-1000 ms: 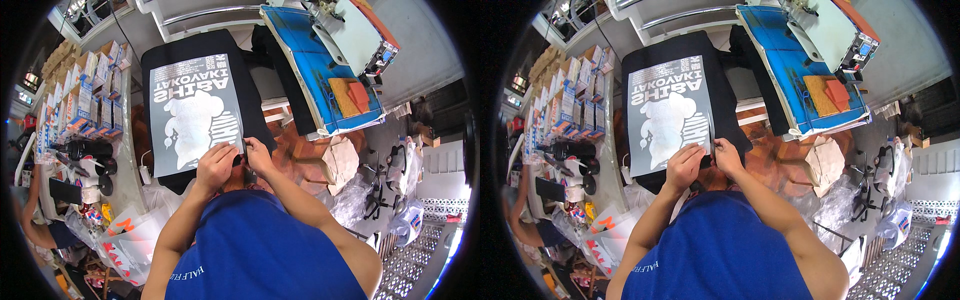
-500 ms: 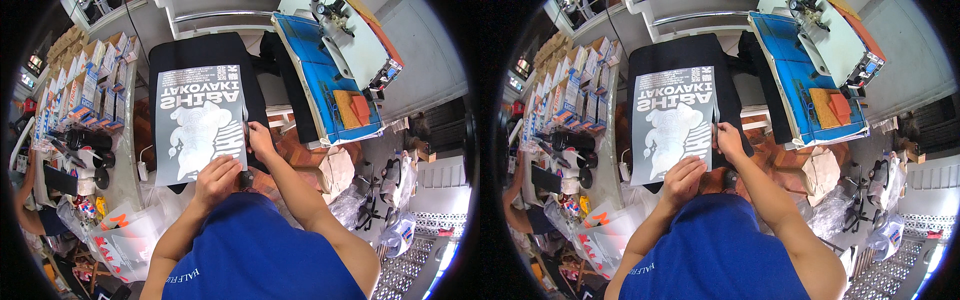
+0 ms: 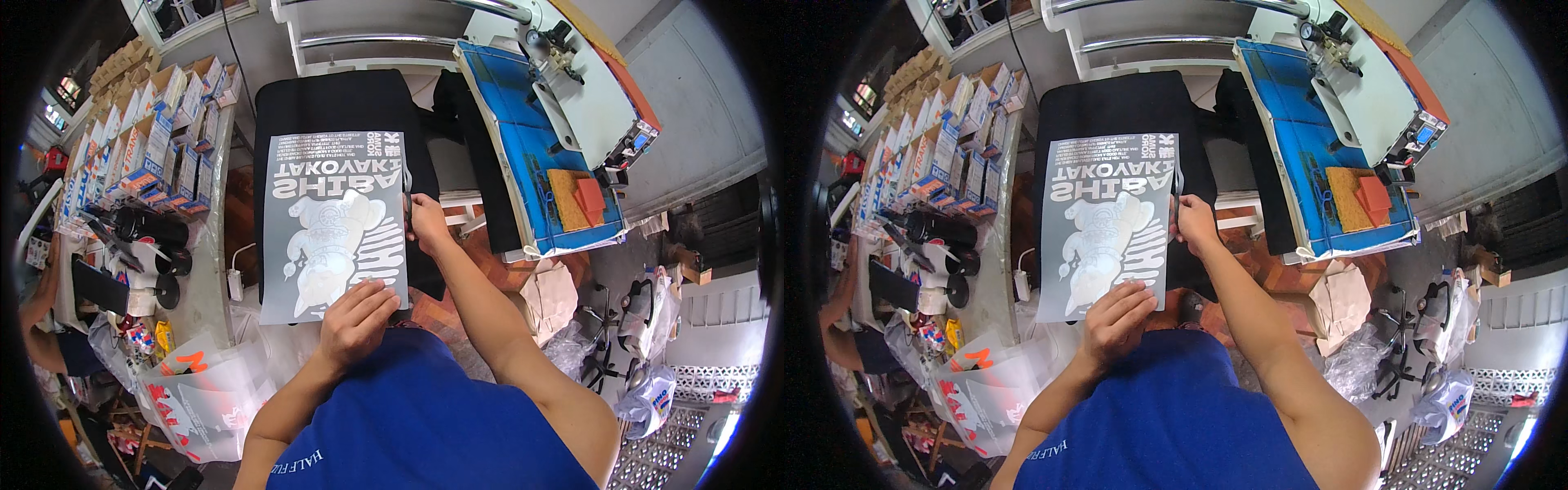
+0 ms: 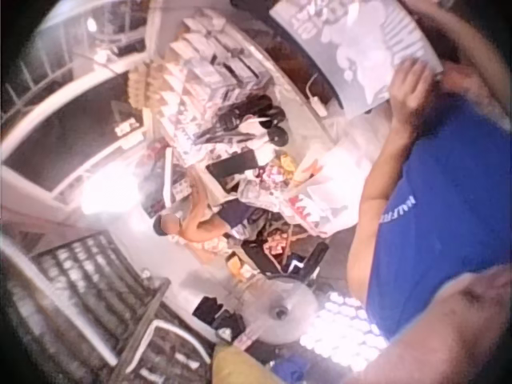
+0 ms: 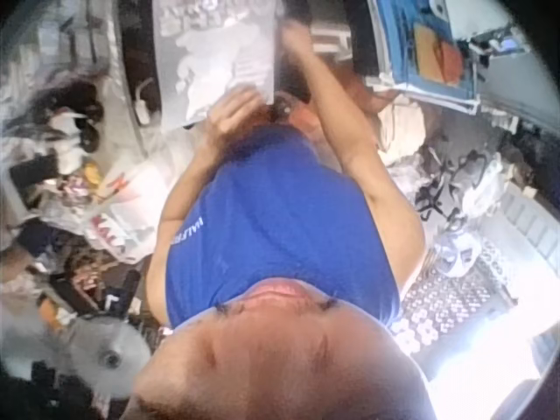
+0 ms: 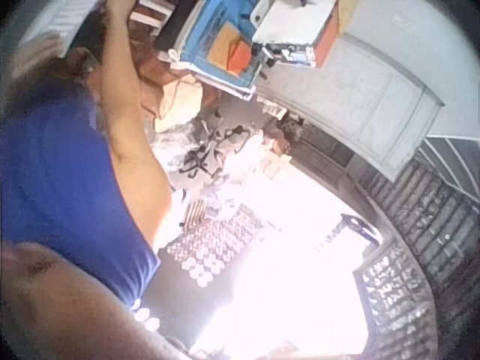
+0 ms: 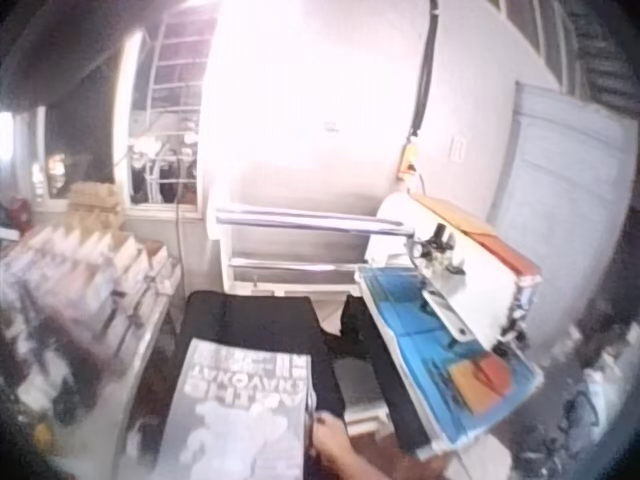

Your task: The person aligns and presses a black t-shirt on a heat press, then places a printed transfer sheet onto the shirt and operates the press. They repeat the process with another t-shirt, handling transfer sheets and adjusting the garments on the press.

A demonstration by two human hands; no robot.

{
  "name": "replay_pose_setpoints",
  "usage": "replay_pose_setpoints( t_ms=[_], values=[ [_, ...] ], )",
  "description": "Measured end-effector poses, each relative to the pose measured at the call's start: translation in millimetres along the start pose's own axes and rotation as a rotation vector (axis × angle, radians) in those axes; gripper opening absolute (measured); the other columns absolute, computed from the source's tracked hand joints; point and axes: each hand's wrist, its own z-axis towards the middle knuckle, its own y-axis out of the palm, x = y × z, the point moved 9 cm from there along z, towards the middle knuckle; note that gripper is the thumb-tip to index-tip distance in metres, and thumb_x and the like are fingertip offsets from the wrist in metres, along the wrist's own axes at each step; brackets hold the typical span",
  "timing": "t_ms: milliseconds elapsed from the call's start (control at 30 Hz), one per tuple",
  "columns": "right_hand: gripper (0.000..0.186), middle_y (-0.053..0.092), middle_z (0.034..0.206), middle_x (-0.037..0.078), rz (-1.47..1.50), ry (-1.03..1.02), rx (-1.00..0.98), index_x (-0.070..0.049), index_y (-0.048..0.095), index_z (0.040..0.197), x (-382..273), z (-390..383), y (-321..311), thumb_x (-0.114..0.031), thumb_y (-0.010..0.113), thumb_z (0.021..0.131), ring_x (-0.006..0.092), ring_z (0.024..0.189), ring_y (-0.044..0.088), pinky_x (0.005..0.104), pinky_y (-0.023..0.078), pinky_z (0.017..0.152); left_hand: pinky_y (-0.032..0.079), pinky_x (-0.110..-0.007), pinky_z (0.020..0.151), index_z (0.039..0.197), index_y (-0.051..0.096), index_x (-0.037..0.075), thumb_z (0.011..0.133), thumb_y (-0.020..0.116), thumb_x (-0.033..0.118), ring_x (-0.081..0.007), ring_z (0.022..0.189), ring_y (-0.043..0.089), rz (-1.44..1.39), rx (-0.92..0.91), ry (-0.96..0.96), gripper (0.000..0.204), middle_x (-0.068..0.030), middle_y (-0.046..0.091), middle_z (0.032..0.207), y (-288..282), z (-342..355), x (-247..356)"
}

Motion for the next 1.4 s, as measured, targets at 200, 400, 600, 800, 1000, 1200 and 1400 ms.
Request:
replay_pose_setpoints(
  t_ms=[200,400,600,800,1000,1200,1400],
  values=[
    [0.032,0.055,0.069,0.003,0.012,0.018,0.013,-0.001,0.061,0.102,-6.5,17.0,-0.6,-0.031,0.067,0.094,0.011,0.05,0.053,0.0253,0.036,0.039,0.057,-0.042,0.09,0.098,0.071,0.003,0.074,0.071,0.0,-0.028,0.098,0.069,-0.008,-0.003,-0.017,0.024,-0.0091,0.071,0.099,-3.9,-0.9,4.9],
    [0.032,0.055,0.07,0.003,0.004,0.047,0.01,-0.001,0.06,0.102,-9.4,28.1,1.0,-0.031,0.068,0.093,0.0117,0.052,0.053,0.0258,0.036,0.039,0.056,-0.043,0.091,0.098,0.071,0.003,0.075,0.07,0.0,-0.0279,0.1,0.069,-0.018,0.0,-0.033,0.023,-0.0094,0.071,0.1,-2.5,-5.4,9.0],
    [0.033,0.055,0.071,0.003,0.016,0.002,0.001,0.0,0.061,0.104,-23.8,38.1,1.1,-0.03,0.069,0.093,0.0114,0.051,0.053,0.0255,0.036,0.039,0.056,-0.041,0.091,0.097,0.071,0.003,0.077,0.069,0.0,-0.0272,0.1,0.069,-0.001,-0.013,-0.03,0.02,-0.0095,0.071,0.1,-2.0,-7.0,13.7],
    [0.033,0.056,0.071,0.003,-0.04,0.04,-0.015,-0.001,0.062,0.102,-23.6,46.4,-1.6,-0.032,0.069,0.093,0.0106,0.051,0.053,0.0249,0.037,0.039,0.041,-0.054,0.105,0.11,0.068,0.007,0.08,0.073,0.014,-0.0308,0.123,0.056,-0.027,-0.267,-0.184,0.032,-0.0119,0.065,0.119,22.7,-26.1,-2.0],
    [0.031,0.058,0.074,0.003,0.022,-0.01,-0.051,-0.003,0.061,0.102,-20.7,32.9,-3.8,-0.032,0.068,0.094,0.0107,0.055,0.057,0.0242,0.044,0.043,0.016,-0.069,0.11,0.135,0.052,0.009,0.084,0.072,0.037,-0.0434,0.14,0.03,0.367,-0.387,-0.608,0.061,-0.018,0.044,0.145,36.4,-33.1,-102.9],
    [0.032,0.059,0.076,0.003,0.207,-0.123,-0.026,-0.004,0.057,0.11,-28.6,-1.5,-28.0,-0.032,0.064,0.096,0.0107,0.059,0.059,0.0242,0.044,0.042,0.039,-0.05,0.094,0.114,0.064,0.003,0.084,0.07,0.025,-0.0347,0.108,0.056,0.16,-0.185,-0.285,0.038,-0.0136,0.061,0.112,106.2,46.2,-124.8],
    [0.038,0.06,0.078,0.004,0.107,-0.18,0.026,-0.004,0.055,0.121,-46.4,-36.7,-69.5,-0.029,0.067,0.095,0.0112,0.059,0.06,0.0237,0.043,0.041,0.041,-0.043,0.085,0.11,0.068,0.007,0.081,0.069,0.02,-0.029,0.099,0.058,0.52,-0.283,-0.287,0.032,-0.01,0.062,0.1,168.1,70.2,-124.6]
  ],
)
